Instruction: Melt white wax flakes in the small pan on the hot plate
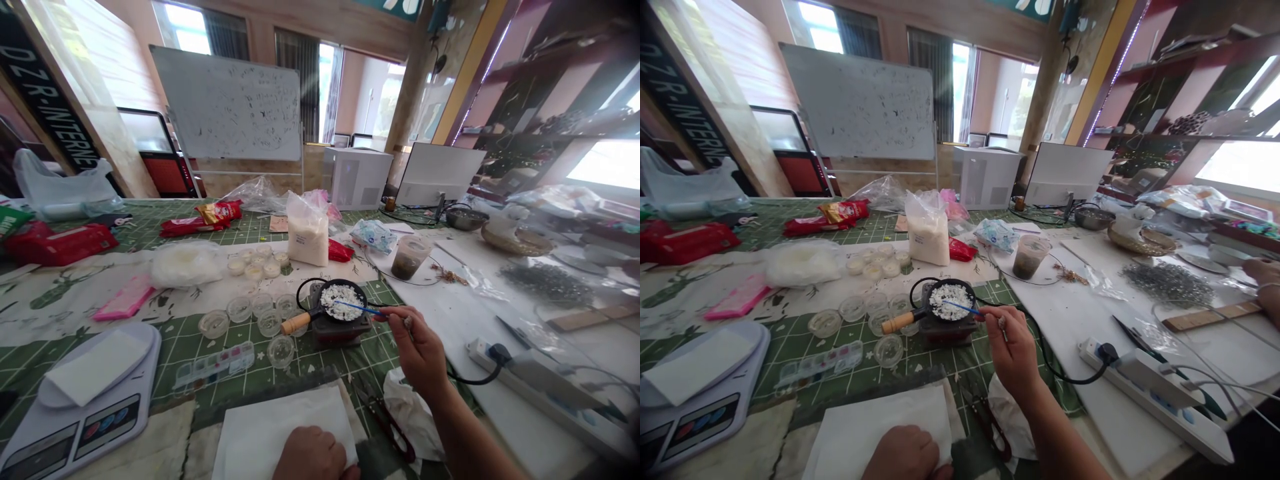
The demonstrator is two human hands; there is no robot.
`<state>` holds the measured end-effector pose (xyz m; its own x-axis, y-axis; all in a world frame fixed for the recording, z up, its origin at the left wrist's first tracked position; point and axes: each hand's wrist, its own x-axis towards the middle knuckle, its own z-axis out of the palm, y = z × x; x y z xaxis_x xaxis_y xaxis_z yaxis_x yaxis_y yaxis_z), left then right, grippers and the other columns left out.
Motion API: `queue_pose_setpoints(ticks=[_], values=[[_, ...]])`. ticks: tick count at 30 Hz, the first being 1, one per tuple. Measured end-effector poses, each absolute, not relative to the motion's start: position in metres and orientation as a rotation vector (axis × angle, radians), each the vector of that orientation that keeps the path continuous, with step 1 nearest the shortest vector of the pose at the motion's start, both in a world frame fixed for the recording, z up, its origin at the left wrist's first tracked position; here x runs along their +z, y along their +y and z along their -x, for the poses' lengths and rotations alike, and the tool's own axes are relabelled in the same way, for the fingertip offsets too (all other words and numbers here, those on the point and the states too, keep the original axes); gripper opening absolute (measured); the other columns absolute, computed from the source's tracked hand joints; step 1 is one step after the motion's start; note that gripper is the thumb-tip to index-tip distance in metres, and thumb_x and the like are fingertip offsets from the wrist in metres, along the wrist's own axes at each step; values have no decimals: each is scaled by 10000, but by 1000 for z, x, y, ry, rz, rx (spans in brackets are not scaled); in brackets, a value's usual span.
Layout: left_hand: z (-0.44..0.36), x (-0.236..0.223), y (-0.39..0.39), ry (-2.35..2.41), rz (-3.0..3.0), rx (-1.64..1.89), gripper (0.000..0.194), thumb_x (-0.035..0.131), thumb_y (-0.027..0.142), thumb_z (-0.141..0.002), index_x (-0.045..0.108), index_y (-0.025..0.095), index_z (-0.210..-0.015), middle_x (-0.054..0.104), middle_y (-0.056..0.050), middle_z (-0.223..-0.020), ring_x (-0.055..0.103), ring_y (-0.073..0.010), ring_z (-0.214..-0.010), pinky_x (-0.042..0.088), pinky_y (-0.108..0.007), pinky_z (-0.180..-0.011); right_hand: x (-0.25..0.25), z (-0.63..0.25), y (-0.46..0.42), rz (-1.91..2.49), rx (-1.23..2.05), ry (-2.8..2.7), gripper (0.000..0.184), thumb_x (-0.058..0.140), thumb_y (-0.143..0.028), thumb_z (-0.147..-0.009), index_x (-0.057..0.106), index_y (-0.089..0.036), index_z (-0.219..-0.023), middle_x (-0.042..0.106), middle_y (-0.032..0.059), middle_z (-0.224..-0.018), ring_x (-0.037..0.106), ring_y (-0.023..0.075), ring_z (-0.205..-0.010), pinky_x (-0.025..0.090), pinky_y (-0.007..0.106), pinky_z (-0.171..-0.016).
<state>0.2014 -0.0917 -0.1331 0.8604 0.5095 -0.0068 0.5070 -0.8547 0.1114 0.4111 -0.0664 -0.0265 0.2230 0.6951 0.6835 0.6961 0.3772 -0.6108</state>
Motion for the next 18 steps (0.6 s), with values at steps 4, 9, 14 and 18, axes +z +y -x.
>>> queue_pose_setpoints(ticks=[4, 9, 14, 18], values=[[-203, -128, -91, 813, -2902, -55, 152, 632, 249, -808, 646, 168, -679, 677, -46, -650, 650, -208, -595, 273, -269, -475, -23, -417, -68, 1306, 6, -1560, 175, 497, -237, -932, 670, -221, -952, 715, 43, -832, 635, 204, -827, 489, 363, -772], [-204, -129, -92, 801, -2935, -25, 147, 647, 247, -794, 649, 175, -666, 671, -44, -628, 649, -217, -572, 235, -297, -461, -31, -423, -62, 1456, -51, -1362, 185, 503, -283, -937, 670, -220, -984, 727, 57, -888, 641, 210, -840, 488, 376, -806], [-202, -134, -92, 794, -2940, 43, 153, 653, 254, -791, 640, 181, -658, 667, -39, -621, 642, -211, -570, 234, -302, -464, -35, -419, -58, 1382, 92, -1484, 210, 511, -309, -929, 694, -221, -981, 728, 65, -904, 651, 214, -876, 501, 357, -796], [-203, -133, -91, 792, -2921, 13, 179, 646, 267, -801, 631, 181, -645, 663, -34, -610, 632, -200, -559, 214, -299, -460, -30, -425, -65, 1425, 35, -1215, 224, 495, -349, -936, 668, -213, -896, 714, 37, -784, 644, 191, -750, 490, 321, -720]])
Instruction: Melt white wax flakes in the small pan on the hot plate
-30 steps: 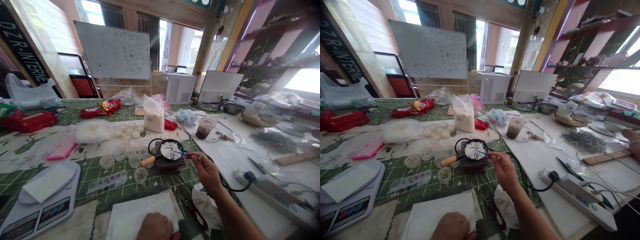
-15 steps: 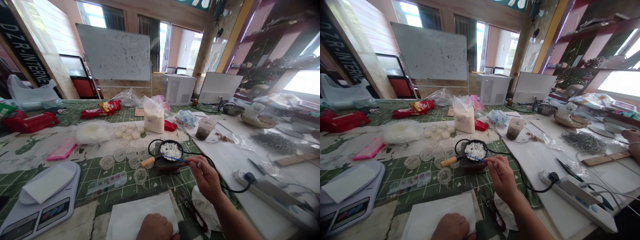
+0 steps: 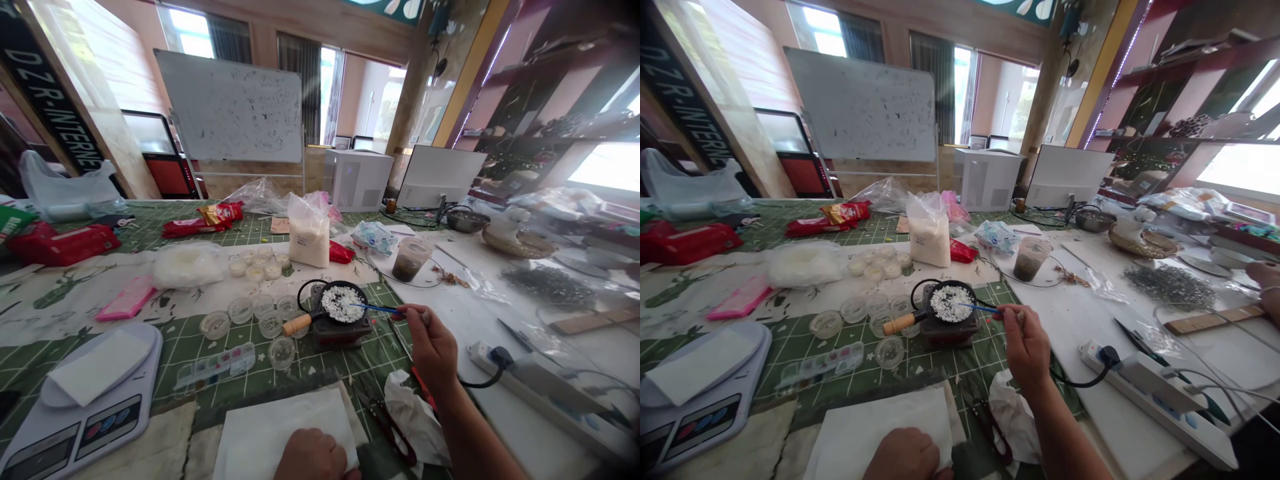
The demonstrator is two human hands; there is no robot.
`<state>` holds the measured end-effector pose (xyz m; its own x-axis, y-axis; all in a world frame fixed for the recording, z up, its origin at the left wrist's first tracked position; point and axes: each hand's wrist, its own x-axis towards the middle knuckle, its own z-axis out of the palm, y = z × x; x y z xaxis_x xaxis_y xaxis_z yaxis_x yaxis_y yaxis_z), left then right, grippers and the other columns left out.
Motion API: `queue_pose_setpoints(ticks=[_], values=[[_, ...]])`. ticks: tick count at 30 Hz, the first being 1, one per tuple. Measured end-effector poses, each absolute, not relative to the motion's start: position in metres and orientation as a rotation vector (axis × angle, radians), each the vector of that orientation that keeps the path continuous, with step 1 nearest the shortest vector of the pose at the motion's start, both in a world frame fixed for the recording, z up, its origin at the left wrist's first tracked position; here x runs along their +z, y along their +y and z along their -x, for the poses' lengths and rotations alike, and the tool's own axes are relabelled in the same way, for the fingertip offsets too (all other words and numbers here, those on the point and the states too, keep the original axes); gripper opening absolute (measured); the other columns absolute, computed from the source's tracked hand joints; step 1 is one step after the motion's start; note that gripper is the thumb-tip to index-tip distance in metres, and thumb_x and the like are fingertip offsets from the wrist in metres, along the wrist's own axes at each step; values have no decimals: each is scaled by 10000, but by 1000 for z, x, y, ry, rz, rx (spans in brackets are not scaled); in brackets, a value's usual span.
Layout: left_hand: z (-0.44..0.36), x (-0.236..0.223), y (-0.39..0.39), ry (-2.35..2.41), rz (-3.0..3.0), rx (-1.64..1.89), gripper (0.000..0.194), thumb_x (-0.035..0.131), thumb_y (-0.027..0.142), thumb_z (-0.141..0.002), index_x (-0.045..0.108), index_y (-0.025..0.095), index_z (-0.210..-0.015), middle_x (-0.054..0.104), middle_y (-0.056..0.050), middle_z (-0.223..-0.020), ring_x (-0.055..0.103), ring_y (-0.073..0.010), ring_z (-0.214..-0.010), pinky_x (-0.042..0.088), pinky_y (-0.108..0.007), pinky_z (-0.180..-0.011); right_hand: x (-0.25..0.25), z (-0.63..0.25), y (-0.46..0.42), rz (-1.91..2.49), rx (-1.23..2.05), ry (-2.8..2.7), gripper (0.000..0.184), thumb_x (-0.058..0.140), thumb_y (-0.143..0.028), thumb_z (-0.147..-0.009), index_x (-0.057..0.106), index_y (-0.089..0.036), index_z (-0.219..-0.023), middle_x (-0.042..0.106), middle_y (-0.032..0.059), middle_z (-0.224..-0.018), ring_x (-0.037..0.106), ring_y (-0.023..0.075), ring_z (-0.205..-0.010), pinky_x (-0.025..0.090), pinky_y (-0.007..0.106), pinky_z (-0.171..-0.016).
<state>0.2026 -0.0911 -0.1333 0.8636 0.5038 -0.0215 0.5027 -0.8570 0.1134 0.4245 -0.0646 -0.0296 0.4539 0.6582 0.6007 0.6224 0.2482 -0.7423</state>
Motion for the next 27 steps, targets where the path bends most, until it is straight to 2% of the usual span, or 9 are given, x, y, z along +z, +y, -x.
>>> queue_pose_setpoints(ticks=[3, 8, 11, 16, 22, 27], values=[[-205, -131, -90, 816, -2913, -51, 181, 640, 263, -809, 639, 177, -649, 668, -38, -617, 636, -202, -561, 188, -303, -456, -28, -429, -66, 1421, 87, -1254, 237, 493, -370, -933, 658, -208, -875, 707, 31, -751, 638, 181, -705, 484, 301, -680], [-205, -125, -91, 807, -2904, -88, 151, 642, 246, -806, 656, 172, -675, 682, -47, -647, 656, -215, -597, 194, -303, -467, -30, -431, -61, 1491, 80, -1170, 260, 503, -406, -926, 664, -202, -938, 739, 55, -838, 663, 196, -755, 492, 312, -695], [-204, -123, -92, 805, -2899, -70, 156, 638, 244, -810, 655, 171, -673, 680, -46, -645, 654, -212, -590, 203, -299, -468, -33, -430, -59, 1518, 52, -1150, 265, 510, -413, -921, 674, -211, -973, 748, 60, -874, 668, 220, -847, 496, 337, -756], [-204, -126, -93, 809, -2911, -93, 169, 635, 257, -817, 655, 173, -671, 680, -44, -640, 653, -211, -584, 202, -296, -462, -37, -424, -59, 1439, 220, -1304, 254, 504, -396, -929, 672, -217, -994, 754, 56, -869, 674, 211, -829, 503, 337, -765], [-203, -138, -92, 803, -2950, 46, 200, 657, 277, -799, 628, 173, -631, 658, -34, -598, 636, -195, -558, 226, -282, -462, -37, -428, -59, 1446, 243, -1271, 251, 519, -401, -923, 676, -207, -954, 749, 52, -836, 691, 206, -818, 506, 323, -780], [-200, -149, -92, 791, -2973, 189, 235, 663, 307, -792, 595, 172, -612, 637, -28, -580, 621, -183, -550, 254, -269, -465, -43, -423, -52, 1385, 216, -1282, 248, 522, -369, -925, 680, -203, -1020, 740, 69, -927, 681, 202, -848, 523, 324, -765]])
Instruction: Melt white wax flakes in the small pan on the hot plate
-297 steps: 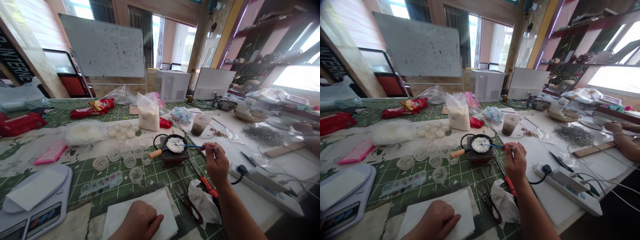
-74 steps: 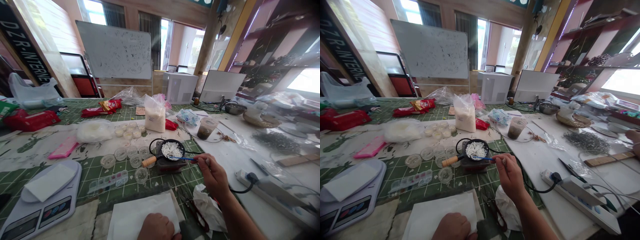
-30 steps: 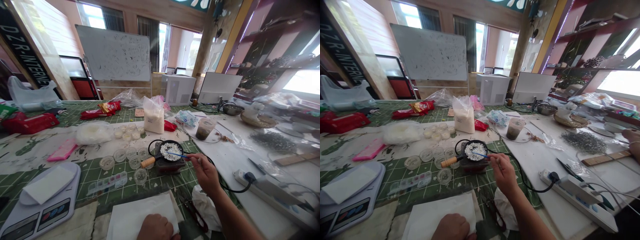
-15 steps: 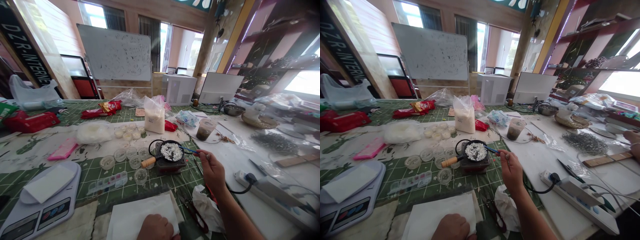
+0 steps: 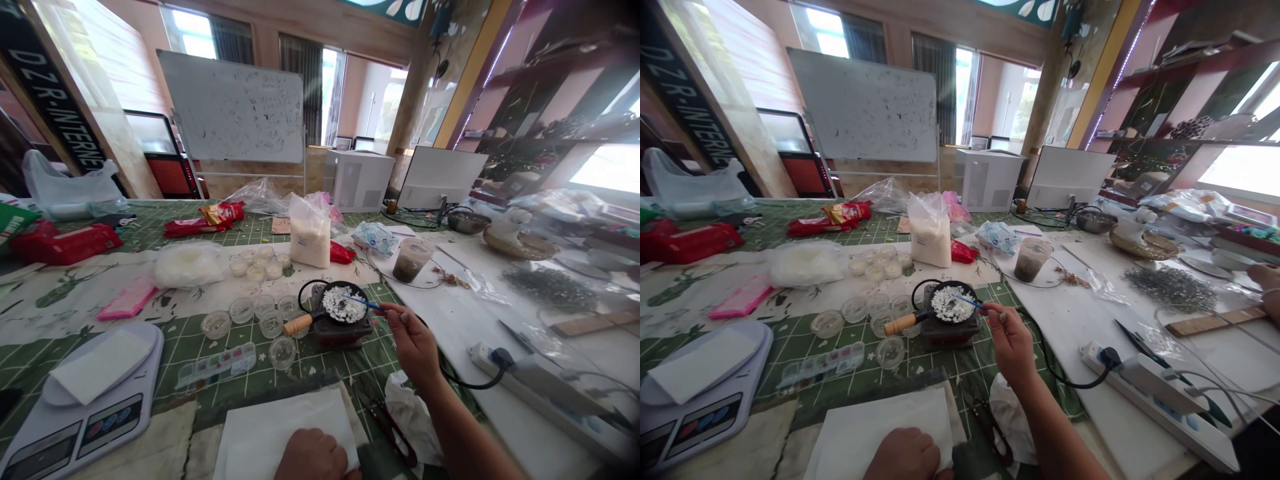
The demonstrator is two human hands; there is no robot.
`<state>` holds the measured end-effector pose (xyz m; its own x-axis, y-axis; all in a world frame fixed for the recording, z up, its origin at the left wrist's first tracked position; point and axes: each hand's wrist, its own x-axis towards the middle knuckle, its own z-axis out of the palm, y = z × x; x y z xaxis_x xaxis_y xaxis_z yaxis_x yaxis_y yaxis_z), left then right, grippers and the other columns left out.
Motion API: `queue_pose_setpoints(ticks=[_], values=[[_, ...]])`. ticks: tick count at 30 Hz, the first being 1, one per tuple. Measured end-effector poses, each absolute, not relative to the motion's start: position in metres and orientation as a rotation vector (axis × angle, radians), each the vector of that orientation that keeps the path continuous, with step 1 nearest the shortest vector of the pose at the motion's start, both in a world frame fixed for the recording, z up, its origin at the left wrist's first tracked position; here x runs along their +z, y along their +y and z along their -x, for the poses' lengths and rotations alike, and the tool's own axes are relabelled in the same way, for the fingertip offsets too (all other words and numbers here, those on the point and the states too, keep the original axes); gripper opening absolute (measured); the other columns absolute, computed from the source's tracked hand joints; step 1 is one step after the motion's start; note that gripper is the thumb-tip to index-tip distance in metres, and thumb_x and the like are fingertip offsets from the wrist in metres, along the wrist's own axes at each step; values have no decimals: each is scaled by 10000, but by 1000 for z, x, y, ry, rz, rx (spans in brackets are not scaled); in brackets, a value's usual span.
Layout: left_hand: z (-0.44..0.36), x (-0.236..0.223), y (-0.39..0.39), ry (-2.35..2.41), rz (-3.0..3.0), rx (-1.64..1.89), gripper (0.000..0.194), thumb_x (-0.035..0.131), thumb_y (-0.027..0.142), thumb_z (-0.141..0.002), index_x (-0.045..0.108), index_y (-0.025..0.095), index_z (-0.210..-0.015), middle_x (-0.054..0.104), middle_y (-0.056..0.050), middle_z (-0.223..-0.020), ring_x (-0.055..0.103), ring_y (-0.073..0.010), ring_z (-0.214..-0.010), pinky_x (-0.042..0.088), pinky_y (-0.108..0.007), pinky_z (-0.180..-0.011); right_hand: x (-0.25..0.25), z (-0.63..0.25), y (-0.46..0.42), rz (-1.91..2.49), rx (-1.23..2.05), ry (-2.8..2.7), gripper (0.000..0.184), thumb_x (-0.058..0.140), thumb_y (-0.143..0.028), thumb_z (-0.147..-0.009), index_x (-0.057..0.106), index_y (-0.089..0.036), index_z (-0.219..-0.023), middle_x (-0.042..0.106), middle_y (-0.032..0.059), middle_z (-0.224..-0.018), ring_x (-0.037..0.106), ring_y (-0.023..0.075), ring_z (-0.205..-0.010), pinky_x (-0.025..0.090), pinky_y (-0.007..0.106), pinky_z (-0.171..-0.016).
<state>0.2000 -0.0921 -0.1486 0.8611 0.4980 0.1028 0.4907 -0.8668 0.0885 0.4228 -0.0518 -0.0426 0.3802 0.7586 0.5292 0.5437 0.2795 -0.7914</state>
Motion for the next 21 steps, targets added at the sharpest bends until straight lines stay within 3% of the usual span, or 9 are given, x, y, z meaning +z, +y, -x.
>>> queue_pose_setpoints(ticks=[12, 17, 21], values=[[-201, -144, -92, 806, -2911, 86, 204, 636, 279, -827, 612, 174, -653, 651, -42, -615, 628, -202, -585, 277, -277, -481, -32, -410, -63, 1304, 49, -1583, 210, 519, -270, -925, 697, -229, -1027, 693, 71, -916, 629, 207, -888, 515, 360, -773], [-203, -130, -92, 812, -2864, -38, 230, 583, 276, -865, 632, 178, -664, 648, -43, -613, 598, -200, -542, 228, -299, -464, -25, -421, -68, 1467, -81, -1314, 196, 481, -291, -950, 661, -216, -966, 705, 50, -862, 627, 207, -848, 476, 373, -800], [-205, -127, -92, 835, -2882, -123, 229, 571, 272, -875, 647, 173, -683, 653, -53, -624, 597, -204, -554, 187, -311, -468, -22, -423, -69, 1439, -221, -1469, 163, 505, -264, -934, 661, -215, -943, 707, 45, -838, 613, 206, -820, 450, 383, -794]])
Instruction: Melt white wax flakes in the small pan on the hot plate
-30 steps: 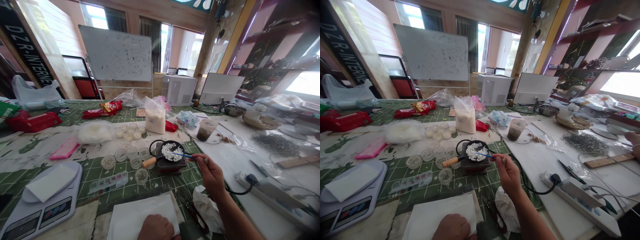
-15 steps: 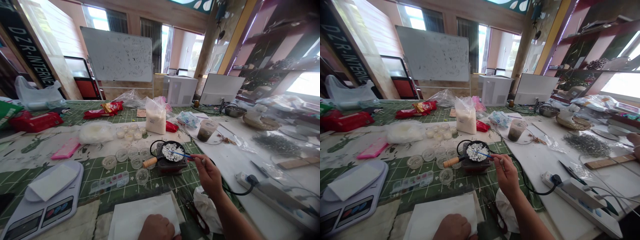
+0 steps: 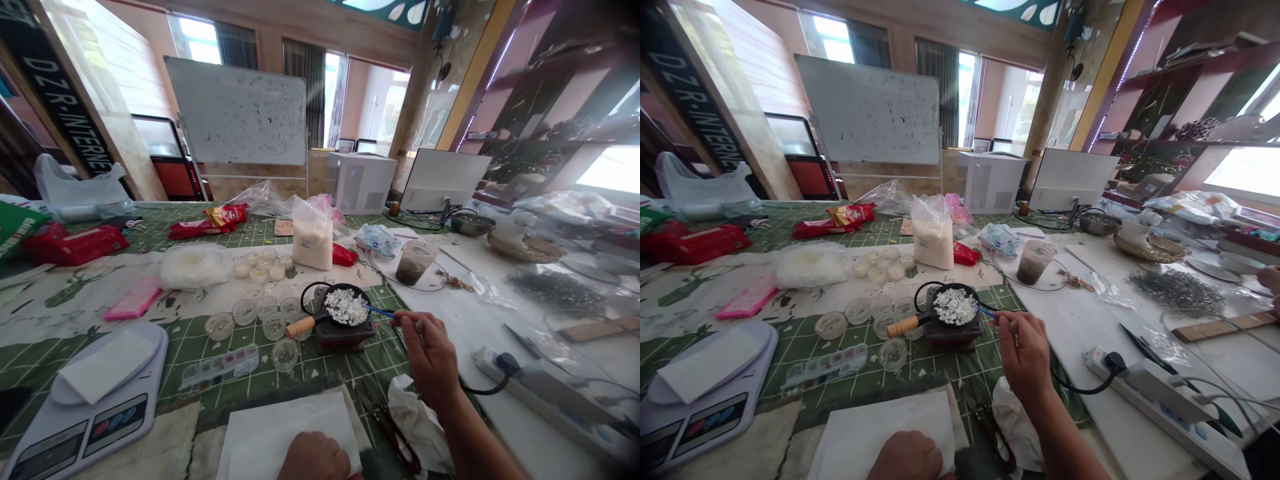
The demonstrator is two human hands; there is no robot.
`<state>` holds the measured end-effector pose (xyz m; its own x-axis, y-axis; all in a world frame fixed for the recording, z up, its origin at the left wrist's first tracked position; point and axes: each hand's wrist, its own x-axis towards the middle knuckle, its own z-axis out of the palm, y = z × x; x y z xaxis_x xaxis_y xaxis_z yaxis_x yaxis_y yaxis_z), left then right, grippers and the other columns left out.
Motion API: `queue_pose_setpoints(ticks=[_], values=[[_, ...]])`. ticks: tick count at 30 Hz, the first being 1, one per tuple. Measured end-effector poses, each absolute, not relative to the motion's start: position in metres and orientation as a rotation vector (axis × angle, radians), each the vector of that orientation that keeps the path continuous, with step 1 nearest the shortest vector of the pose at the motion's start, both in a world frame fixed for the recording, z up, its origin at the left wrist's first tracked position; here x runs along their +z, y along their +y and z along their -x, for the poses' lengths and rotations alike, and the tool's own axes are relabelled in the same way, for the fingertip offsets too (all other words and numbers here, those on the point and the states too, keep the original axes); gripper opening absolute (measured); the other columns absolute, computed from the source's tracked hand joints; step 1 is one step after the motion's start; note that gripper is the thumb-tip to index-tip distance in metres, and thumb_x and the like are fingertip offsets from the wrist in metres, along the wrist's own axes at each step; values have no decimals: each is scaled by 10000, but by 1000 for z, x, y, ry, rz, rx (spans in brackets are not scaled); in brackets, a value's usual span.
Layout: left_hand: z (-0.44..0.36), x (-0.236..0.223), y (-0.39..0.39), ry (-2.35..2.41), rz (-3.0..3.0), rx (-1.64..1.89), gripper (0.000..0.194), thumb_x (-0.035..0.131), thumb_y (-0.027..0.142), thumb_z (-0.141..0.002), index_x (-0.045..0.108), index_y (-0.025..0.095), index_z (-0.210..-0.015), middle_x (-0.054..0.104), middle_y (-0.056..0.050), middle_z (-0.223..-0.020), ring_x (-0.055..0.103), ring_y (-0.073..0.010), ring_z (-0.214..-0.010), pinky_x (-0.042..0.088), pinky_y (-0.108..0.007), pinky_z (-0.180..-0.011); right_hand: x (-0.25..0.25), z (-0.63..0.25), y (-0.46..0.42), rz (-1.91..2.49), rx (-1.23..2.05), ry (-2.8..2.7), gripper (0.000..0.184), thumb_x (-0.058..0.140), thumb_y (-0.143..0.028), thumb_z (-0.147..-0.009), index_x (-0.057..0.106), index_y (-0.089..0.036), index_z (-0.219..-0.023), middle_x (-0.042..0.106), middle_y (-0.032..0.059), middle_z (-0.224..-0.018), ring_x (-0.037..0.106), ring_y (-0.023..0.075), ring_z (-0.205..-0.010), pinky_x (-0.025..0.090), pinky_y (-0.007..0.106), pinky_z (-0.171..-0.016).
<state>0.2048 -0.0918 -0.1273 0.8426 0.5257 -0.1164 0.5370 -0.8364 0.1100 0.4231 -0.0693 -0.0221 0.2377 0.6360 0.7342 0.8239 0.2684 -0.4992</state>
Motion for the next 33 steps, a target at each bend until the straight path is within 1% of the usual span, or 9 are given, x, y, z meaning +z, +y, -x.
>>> queue_pose_setpoints(ticks=[3, 7, 11, 14, 16, 20, 24, 29, 33], values=[[-204, -133, -91, 822, -2903, -91, 239, 585, 291, -874, 637, 176, -671, 644, -41, -617, 588, -190, -556, 176, -311, -471, -22, -420, -70, 1358, -97, -1548, 172, 499, -245, -934, 665, -220, -974, 706, 51, -888, 619, 204, -849, 469, 367, -771], [-202, -145, -89, 798, -2911, 61, 352, 575, 392, -893, 587, 178, -614, 595, -26, -561, 568, -172, -525, 162, -308, -464, -22, -424, -72, 1351, 102, -1477, 195, 481, -289, -945, 662, -219, -940, 693, 44, -826, 632, 202, -817, 495, 348, -740], [-198, -149, -90, 766, -2887, 282, 494, 448, 508, -947, 561, 184, -592, 566, -35, -524, 524, -155, -475, 142, -307, -461, -28, -428, -66, 1458, 143, -1321, 222, 495, -357, -942, 660, -211, -970, 719, 43, -810, 656, 211, -833, 503, 366, -793], [-195, -144, -92, 849, -2796, 521, 555, 266, 410, -1009, 559, 192, -591, 546, -38, -498, 517, -150, -456, 162, -316, -469, -35, -423, -58, 1447, 161, -1268, 249, 509, -377, -933, 670, -210, -1026, 739, 61, -908, 664, 216, -876, 505, 374, -816], [-193, -138, -92, 915, -2733, 558, 543, 237, 341, -1008, 572, 193, -607, 560, -40, -507, 536, -154, -463, 180, -315, -472, -38, -418, -55, 1416, 199, -1315, 249, 525, -375, -922, 686, -214, -1022, 742, 64, -944, 668, 217, -890, 504, 372, -823], [-194, -125, -88, 953, -2687, 284, 412, 357, 289, -975, 606, 189, -663, 623, -34, -574, 586, -166, -519, 193, -300, -475, -36, -414, -58, 1395, 184, -1268, 231, 509, -358, -930, 684, -210, -953, 739, 54, -873, 672, 212, -833, 516, 358, -781], [-199, -119, -87, 919, -2754, -38, 321, 447, 287, -945, 642, 186, -710, 660, -46, -635, 602, -192, -554, 166, -305, -467, -34, -413, -60, 1320, 74, -1404, 205, 504, -294, -932, 682, -215, -996, 711, 69, -914, 647, 213, -883, 521, 361, -781], [-201, -122, -88, 830, -2792, -58, 375, 416, 311, -966, 633, 180, -690, 628, -38, -596, 571, -179, -516, 182, -293, -454, -36, -412, -60, 1341, -11, -1480, 188, 517, -266, -925, 690, -222, -982, 706, 69, -901, 635, 213, -871, 508, 379, -790], [-201, -119, -88, 819, -2803, -61, 347, 451, 313, -956, 646, 179, -702, 645, -41, -614, 570, -168, -525, 210, -277, -459, -34, -415, -63, 1301, 72, -1500, 191, 502, -273, -934, 681, -223, -981, 709, 64, -897, 642, 212, -878, 517, 366, -774]])
